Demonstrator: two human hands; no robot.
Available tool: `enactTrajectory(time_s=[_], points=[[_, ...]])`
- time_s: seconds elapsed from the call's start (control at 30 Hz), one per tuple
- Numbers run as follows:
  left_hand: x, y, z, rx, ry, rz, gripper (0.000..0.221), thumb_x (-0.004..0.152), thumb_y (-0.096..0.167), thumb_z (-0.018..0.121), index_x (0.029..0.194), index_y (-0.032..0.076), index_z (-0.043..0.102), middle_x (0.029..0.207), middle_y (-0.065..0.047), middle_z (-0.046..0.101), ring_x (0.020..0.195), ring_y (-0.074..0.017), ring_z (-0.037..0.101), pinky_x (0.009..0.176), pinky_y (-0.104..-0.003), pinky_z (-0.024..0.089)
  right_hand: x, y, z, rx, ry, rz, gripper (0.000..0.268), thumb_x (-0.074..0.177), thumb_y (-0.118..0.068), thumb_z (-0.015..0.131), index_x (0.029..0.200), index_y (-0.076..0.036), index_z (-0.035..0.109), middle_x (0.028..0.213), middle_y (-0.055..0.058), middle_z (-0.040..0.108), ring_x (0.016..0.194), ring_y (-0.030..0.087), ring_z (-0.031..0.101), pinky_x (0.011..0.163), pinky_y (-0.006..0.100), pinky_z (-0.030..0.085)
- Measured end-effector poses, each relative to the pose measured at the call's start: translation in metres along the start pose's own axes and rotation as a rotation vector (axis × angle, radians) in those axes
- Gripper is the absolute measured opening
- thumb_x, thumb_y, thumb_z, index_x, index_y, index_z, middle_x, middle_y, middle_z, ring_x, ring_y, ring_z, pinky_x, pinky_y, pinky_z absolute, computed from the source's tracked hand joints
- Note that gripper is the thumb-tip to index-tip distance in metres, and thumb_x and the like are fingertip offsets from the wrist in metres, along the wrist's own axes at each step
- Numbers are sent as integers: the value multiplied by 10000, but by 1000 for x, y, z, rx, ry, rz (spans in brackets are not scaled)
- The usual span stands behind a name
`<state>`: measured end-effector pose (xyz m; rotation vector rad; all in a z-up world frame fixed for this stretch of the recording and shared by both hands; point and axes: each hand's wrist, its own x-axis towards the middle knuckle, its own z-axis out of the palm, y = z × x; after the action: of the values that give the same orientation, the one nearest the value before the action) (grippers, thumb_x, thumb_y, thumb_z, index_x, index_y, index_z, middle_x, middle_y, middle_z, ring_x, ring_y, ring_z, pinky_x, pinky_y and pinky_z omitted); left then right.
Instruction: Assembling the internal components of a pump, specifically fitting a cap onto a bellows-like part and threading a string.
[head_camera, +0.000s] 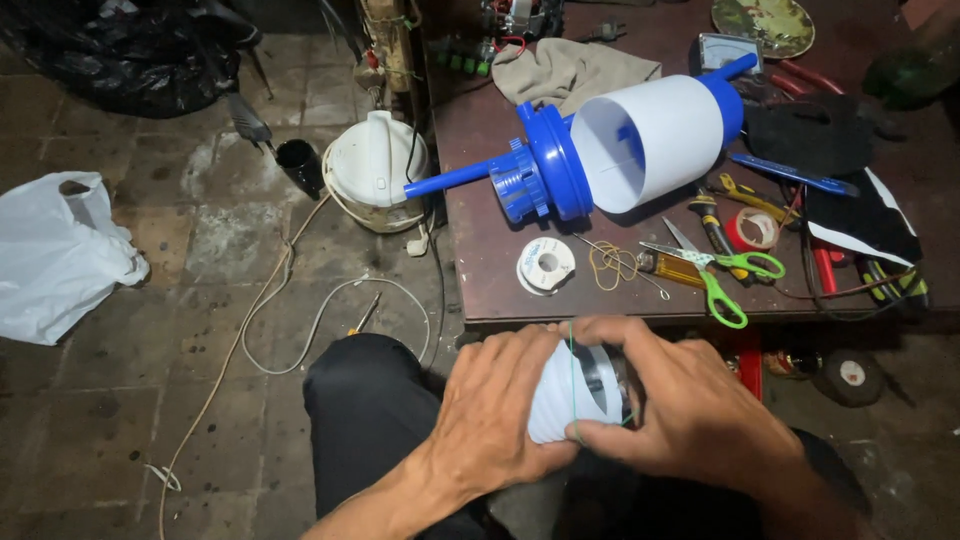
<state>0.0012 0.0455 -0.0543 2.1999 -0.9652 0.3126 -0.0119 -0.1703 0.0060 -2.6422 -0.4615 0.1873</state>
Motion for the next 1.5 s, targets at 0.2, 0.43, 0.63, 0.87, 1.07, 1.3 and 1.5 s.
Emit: enactTrajectory(time_s=[0.2,0.43,0.63,0.87,1.07,1.3,1.5], points=[[-5,-1,3,57,-23,34,873,706,431,722,1381,-31,418,1350,-204,576,1160,-378,558,848,-488,401,5,-2,-2,-44,-96,-62,788,674,-483,783,1314,-149,465,1274,2,675,1049,265,689,723,458,513],[-3,0,-1,61,22,114,723,827,448,655,1337,-18,443,1336,-221,573,1108,-390,578,842,-493,403,7,1,-6,34,-165,-77,760,669,-447,822,1280,-164,470,1202,-4,671,749,242,718,675,428,505],[-4,2,-1,69,134,193,617,982,512,464,1319,-3,512,1312,-255,588,1078,-422,612,873,-512,457,5,2,-13,58,-153,-120,728,687,-578,804,1192,-163,483,1238,3,611,904,250,708,658,449,512],[1,7,-6,131,326,255,550,1044,527,353,1236,32,496,1219,-276,626,1021,-433,669,824,-522,508,-1,8,-13,-70,-41,-199,860,721,-834,603,1152,-98,495,1159,42,630,819,288,652,727,425,475],[-2,2,-5,149,425,160,605,965,560,522,1271,41,465,1222,-265,629,1049,-413,678,866,-501,526,-3,16,-5,-65,59,-176,845,720,-748,692,1186,-68,508,1106,74,642,835,290,626,798,402,452],[7,3,-15,-118,470,-206,879,611,386,908,1290,8,496,1240,-161,636,1123,-323,651,989,-405,526,-4,-8,-7,-3,228,-294,337,860,-417,741,906,-105,622,760,31,612,702,239,587,683,351,460],[7,0,-25,-328,370,-503,939,584,517,829,1340,96,467,1208,-75,709,1063,-205,727,905,-332,572,-1,-17,-19,-35,324,-590,181,856,-205,687,728,-111,599,769,-9,639,811,186,655,949,463,498]])
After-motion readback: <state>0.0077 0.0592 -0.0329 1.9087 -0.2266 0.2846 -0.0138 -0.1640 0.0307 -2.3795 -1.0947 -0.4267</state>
